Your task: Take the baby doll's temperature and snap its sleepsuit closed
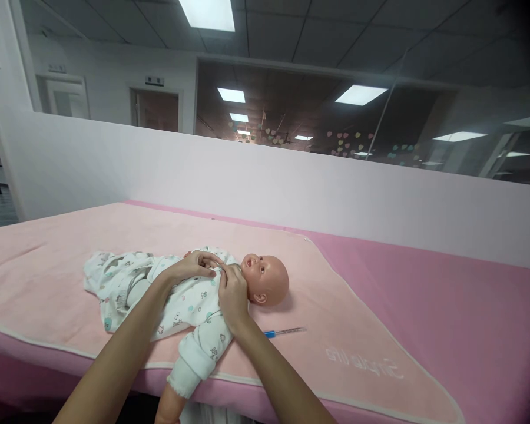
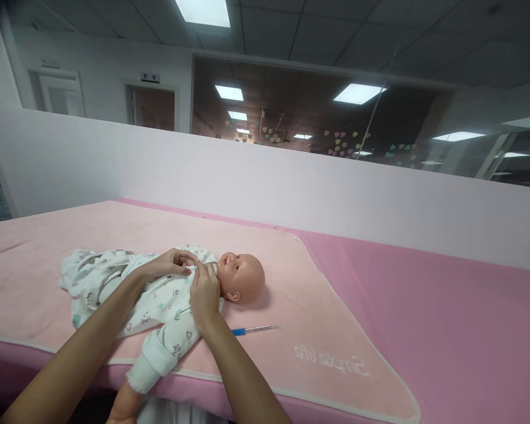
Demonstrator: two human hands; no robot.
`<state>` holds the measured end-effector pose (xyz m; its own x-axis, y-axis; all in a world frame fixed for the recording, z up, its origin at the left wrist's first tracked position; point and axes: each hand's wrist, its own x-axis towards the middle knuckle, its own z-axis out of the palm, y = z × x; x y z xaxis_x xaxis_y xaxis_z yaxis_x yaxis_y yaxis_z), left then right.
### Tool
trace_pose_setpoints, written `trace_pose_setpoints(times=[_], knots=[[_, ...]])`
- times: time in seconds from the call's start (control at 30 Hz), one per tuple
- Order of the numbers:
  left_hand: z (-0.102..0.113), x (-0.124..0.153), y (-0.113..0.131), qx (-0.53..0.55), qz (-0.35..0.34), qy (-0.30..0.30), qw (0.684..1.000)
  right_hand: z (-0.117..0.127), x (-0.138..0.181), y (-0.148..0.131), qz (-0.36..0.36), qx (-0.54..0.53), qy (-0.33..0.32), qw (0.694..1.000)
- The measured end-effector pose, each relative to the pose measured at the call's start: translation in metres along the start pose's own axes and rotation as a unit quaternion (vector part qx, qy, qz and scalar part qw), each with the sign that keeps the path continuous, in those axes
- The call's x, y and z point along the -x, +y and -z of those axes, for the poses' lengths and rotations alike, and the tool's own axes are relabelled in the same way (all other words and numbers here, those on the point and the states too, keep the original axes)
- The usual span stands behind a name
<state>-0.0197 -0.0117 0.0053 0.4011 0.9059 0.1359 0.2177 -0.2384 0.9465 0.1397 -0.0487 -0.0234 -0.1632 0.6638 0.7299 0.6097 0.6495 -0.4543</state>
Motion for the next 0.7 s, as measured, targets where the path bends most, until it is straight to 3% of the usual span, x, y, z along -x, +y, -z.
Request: trace_pose_setpoints(times=[0.7], knots=[[-0.0008, -0.0001, -0.0008, 0.037, 0.016, 0.000, 0.999, 0.0028, 0.0003, -0.0001, 0.010, -0.031, 0.004, 0.999]])
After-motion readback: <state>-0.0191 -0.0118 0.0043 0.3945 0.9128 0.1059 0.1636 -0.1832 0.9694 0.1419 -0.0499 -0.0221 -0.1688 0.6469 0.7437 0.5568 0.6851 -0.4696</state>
